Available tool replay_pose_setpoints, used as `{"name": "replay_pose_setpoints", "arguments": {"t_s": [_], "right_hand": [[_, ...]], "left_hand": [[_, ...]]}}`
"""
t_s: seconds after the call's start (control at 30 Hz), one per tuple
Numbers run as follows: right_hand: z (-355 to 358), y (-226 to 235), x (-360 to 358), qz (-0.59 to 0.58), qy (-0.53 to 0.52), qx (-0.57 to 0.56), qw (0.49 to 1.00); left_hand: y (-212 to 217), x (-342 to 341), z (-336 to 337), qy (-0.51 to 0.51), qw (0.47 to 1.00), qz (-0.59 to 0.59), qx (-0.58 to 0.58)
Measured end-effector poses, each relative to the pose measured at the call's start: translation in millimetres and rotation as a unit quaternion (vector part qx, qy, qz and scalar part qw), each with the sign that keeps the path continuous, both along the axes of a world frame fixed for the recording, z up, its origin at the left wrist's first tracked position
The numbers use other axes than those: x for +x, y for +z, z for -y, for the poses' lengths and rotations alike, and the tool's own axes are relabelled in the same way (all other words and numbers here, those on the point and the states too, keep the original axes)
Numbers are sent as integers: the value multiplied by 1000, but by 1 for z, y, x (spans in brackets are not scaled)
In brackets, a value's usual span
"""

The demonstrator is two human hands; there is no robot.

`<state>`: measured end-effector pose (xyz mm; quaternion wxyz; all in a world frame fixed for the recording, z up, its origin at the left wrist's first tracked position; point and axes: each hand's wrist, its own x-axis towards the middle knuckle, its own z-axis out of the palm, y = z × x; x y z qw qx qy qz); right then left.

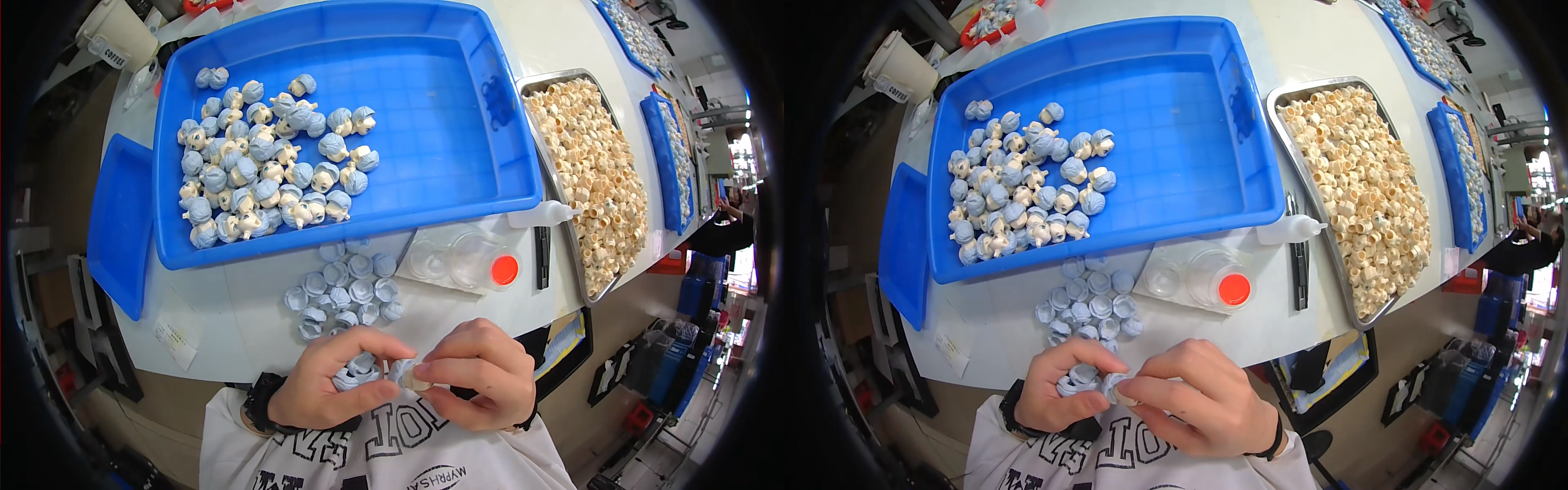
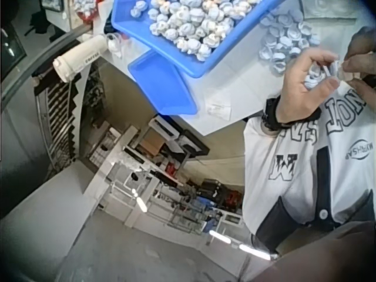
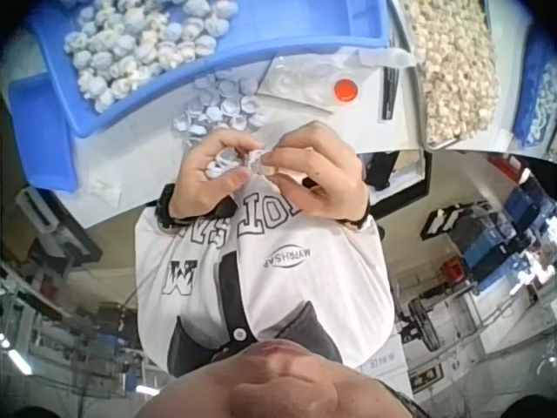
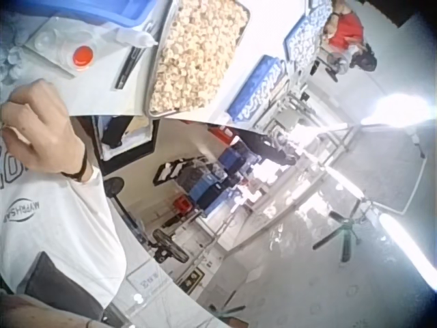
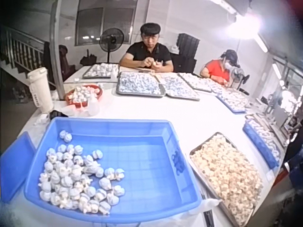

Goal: The person assembles small decorative items by hand at a workstation. They pick up a light blue plastic shell and a small white figurine, then insert the figurine into the shell. The completed items are placed into a blue tray. The process is repeated continuously throughout the clip.

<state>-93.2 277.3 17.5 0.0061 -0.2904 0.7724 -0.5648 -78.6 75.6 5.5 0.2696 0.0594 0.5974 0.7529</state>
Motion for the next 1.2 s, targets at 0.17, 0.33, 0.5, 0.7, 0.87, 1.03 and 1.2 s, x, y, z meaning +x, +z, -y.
{"name": "replay_pose_setpoints", "arguments": {"t_s": [0.17, 0.33, 0.5, 0.7, 0.87, 1.03, 1.2], "right_hand": [[-3, -1, -2, -19, 39, 30, 999], [11, 0, -3, -89, -22, 82, 992], [26, -14, -2, -145, -55, 108, 982], [36, -21, -5, -109, -67, 79, 989], [35, -26, -1, -89, -73, 52, 992], [36, -26, 1, -98, -83, 49, 990], [35, -20, 0, -104, -69, 75, 989]], "left_hand": [[-6, 1, 2, -27, 999, -39, 17], [-7, 5, 3, -1, 992, 98, 79], [-12, 6, -2, 30, 990, 79, 115], [-13, 6, -1, 15, 992, 87, 85], [-14, 7, -2, -12, 992, 93, 88], [-11, 5, 0, -28, 995, 55, 75], [-14, 6, 6, -50, 995, 41, 77]]}}
